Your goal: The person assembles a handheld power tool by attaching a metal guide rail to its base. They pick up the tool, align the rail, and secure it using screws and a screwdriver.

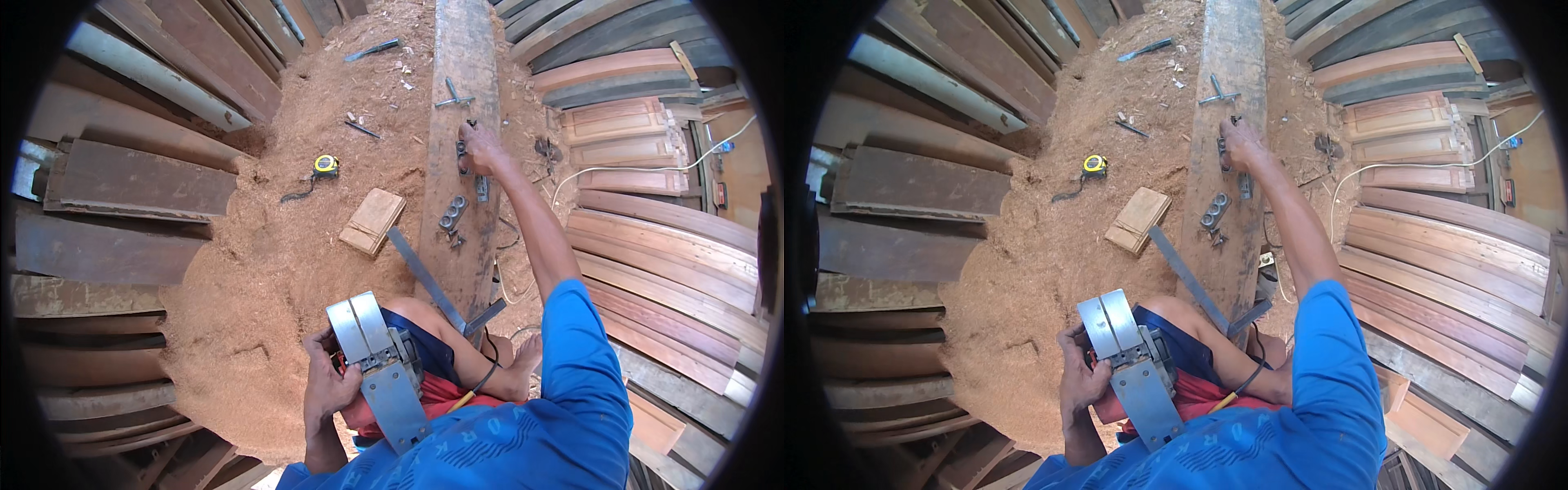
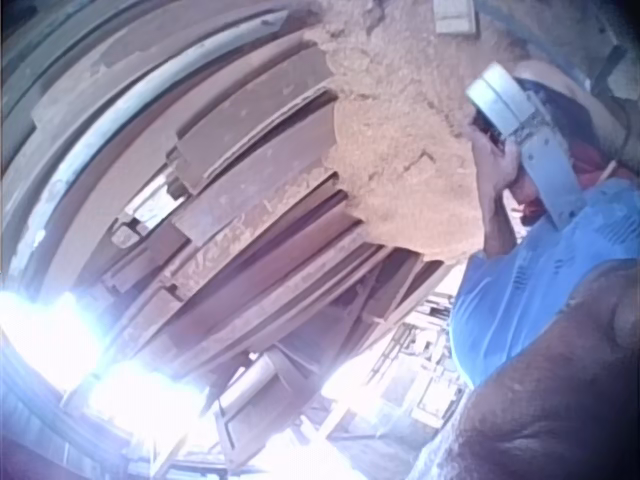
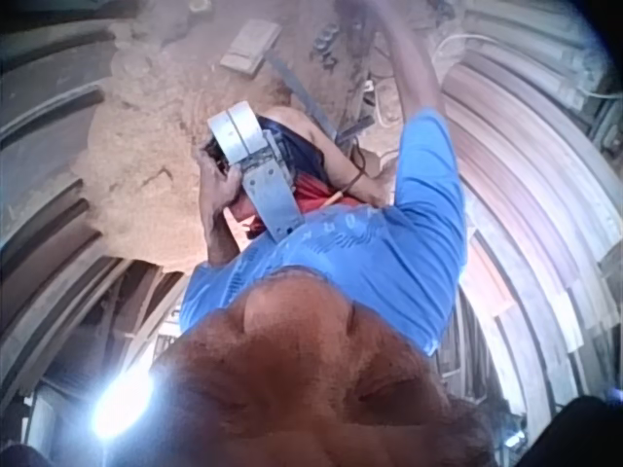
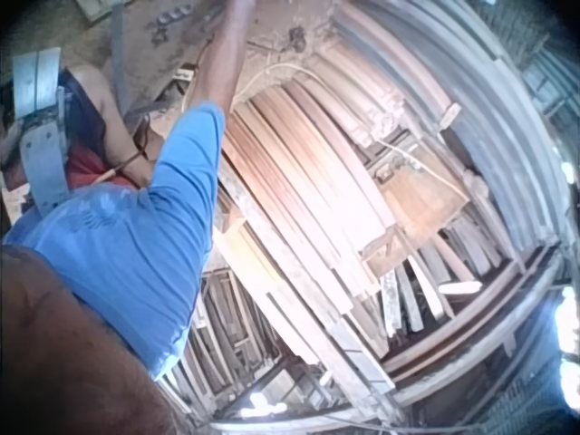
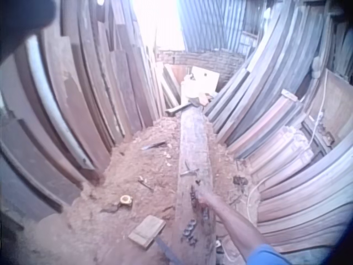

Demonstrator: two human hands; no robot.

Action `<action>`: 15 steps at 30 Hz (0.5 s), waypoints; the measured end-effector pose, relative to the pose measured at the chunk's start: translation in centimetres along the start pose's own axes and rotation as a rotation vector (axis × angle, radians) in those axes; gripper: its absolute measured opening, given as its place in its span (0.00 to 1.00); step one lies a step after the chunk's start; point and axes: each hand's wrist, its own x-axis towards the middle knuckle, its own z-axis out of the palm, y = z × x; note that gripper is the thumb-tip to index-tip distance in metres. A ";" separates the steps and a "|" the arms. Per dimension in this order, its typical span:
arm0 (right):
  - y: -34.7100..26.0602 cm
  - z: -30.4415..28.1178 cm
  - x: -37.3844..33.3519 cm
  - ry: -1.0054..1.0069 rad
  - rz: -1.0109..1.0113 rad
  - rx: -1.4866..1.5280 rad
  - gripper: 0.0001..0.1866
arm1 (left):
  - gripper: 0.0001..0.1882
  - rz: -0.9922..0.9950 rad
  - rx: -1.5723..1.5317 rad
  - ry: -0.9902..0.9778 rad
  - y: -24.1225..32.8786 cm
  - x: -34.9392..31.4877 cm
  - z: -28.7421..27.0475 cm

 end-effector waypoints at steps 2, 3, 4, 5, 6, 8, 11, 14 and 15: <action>0.2 -0.6 -0.9 0.065 -0.055 0.138 0.22 | 0.35 -0.010 0.006 -0.011 0.1 -0.1 0.0; 0.8 -1.0 -2.1 0.117 -0.085 0.196 0.19 | 0.34 -0.013 0.010 -0.022 0.2 0.0 0.0; 0.4 -1.7 -3.6 0.165 -0.121 0.254 0.17 | 0.34 -0.016 0.009 -0.015 0.2 -0.2 0.0; 0.4 -2.3 -5.3 0.156 -0.047 0.381 0.15 | 0.34 -0.013 0.009 -0.010 0.3 -0.2 0.1; 0.5 -2.8 -7.4 0.148 0.028 0.508 0.14 | 0.33 -0.010 0.010 -0.005 0.5 -0.2 0.1; 1.5 -2.6 -11.9 0.168 0.190 0.984 0.12 | 0.33 0.004 0.011 -0.015 0.6 0.0 0.2; 0.9 0.8 -18.7 0.344 0.357 1.896 0.11 | 0.33 0.018 0.019 -0.009 0.1 -0.4 0.0; 5.5 9.0 -22.1 0.106 0.534 0.829 0.09 | 0.32 0.079 0.038 -0.034 1.2 0.2 0.6; 5.0 8.8 -22.5 0.159 0.553 1.144 0.09 | 0.31 0.094 0.045 -0.009 1.4 -0.1 0.5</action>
